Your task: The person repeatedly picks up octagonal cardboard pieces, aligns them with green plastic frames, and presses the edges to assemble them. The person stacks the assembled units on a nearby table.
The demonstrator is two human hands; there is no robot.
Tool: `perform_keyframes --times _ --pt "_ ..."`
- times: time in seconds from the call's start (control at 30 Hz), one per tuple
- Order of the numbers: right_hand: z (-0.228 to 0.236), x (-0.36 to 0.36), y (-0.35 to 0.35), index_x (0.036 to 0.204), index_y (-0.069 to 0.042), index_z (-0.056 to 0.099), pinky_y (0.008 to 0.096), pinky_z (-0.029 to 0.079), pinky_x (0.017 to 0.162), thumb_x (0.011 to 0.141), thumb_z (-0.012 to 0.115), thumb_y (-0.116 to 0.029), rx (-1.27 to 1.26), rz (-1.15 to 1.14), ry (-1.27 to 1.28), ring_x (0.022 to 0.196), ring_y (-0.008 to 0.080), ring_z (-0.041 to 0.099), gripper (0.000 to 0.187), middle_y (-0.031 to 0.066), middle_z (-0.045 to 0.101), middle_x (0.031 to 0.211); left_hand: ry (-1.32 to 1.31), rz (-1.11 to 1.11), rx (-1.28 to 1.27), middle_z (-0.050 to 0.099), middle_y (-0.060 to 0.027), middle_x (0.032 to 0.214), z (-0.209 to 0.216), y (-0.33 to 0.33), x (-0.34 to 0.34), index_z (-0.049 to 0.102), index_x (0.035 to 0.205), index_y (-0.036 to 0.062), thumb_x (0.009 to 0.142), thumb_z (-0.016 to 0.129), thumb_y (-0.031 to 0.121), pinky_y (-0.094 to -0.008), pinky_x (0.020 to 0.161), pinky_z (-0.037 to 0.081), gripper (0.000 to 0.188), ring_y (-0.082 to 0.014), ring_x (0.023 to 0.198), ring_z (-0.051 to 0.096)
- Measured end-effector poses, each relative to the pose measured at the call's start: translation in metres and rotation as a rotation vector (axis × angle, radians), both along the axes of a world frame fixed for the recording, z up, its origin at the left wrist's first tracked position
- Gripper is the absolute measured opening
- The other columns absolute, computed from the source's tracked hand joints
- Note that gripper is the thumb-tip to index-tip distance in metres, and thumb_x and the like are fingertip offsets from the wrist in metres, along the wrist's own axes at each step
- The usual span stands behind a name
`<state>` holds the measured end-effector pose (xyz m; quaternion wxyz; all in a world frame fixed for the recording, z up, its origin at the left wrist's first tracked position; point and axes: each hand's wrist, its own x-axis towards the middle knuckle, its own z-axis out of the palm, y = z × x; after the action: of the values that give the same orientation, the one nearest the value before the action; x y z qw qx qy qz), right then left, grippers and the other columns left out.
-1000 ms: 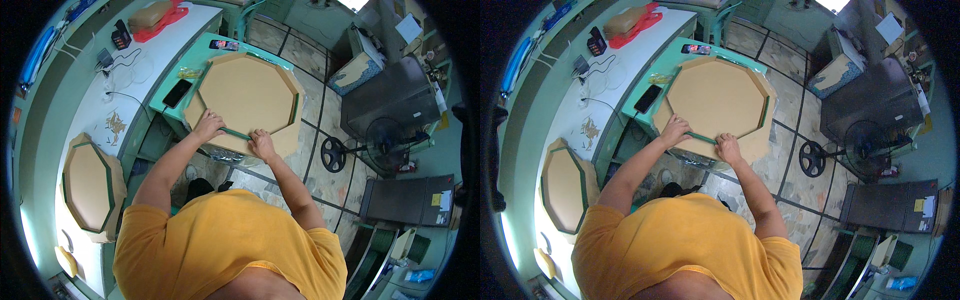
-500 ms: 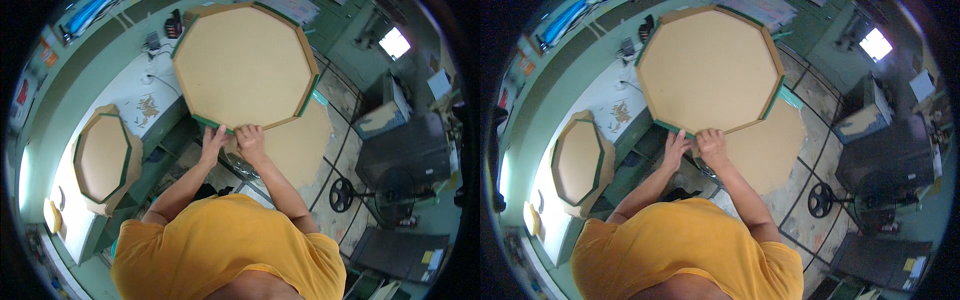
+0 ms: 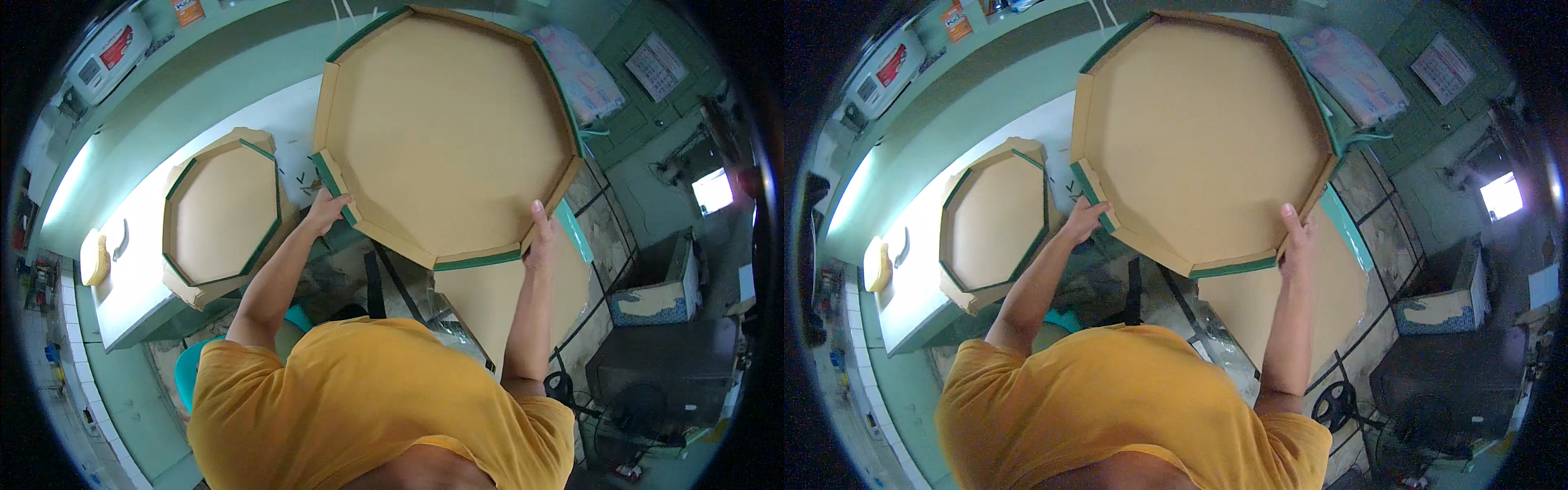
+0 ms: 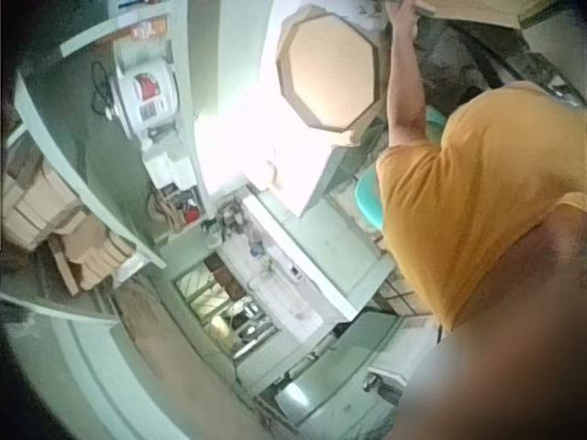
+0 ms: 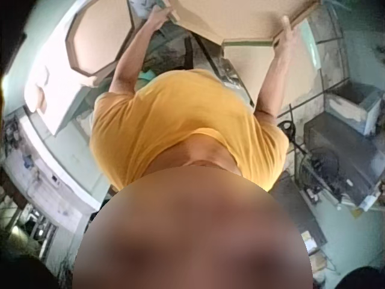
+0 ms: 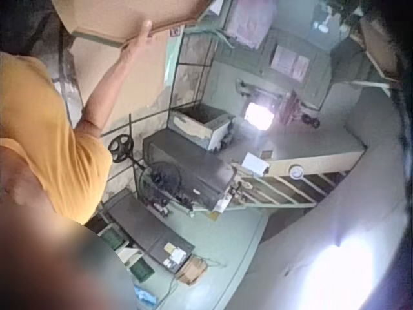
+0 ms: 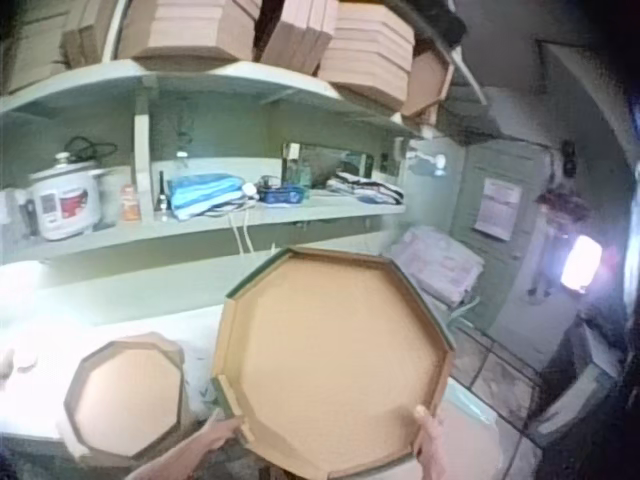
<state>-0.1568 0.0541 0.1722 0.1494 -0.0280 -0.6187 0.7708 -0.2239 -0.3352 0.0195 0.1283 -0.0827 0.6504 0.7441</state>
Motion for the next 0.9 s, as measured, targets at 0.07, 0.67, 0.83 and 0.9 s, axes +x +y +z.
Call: perform_keyframes --times 0.07,0.67,0.83,0.9 --pt "-0.012 -0.014 -0.028 0.127 0.009 0.049 0.0323 0.045 0.092 0.084 0.071 -0.018 -0.025 0.019 -0.055 0.103 0.0196 0.058 0.055 0.0127 0.060 0.115 0.049 0.062 -0.198 0.065 -0.0100 0.099 -0.012 -0.013 -0.023 0.057 0.115 -0.0047 0.087 0.062 0.009 -0.0361 0.068 0.052 0.031 -0.0196 0.086 0.064" --pt "-0.040 -0.167 -0.145 0.099 0.000 0.061 0.0221 0.040 0.070 0.089 0.057 -0.002 0.288 -0.089 0.333 0.077 0.0070 0.049 0.011 -0.0011 0.059 0.087 0.041 0.187 -0.018 0.066 -0.0079 0.108 -0.038 -0.130 -0.191 0.058 0.120 0.0031 0.087 0.067 0.028 -0.0422 0.083 0.051 0.042 -0.0239 0.099 0.063" --pt "-0.037 -0.175 -0.129 0.099 -0.001 0.062 0.0232 0.039 0.071 0.086 0.059 -0.001 0.176 -0.062 0.310 0.077 0.0060 0.048 0.013 -0.0031 0.058 0.085 0.133 0.239 0.030 0.066 -0.0082 0.102 -0.033 -0.147 -0.210 0.060 0.112 0.0022 0.089 0.067 0.022 -0.0409 0.075 0.052 0.031 -0.0220 0.093 0.064" --pt "-0.040 -0.174 -0.129 0.097 -0.001 0.063 0.0232 0.039 0.071 0.085 0.060 -0.001 0.134 -0.063 0.315 0.076 0.0060 0.048 0.013 -0.0041 0.057 0.083 0.131 0.226 0.020 0.066 -0.0084 0.099 -0.034 -0.148 -0.217 0.061 0.109 0.0011 0.087 0.067 0.018 -0.0393 0.071 0.052 0.028 -0.0201 0.089 0.064"
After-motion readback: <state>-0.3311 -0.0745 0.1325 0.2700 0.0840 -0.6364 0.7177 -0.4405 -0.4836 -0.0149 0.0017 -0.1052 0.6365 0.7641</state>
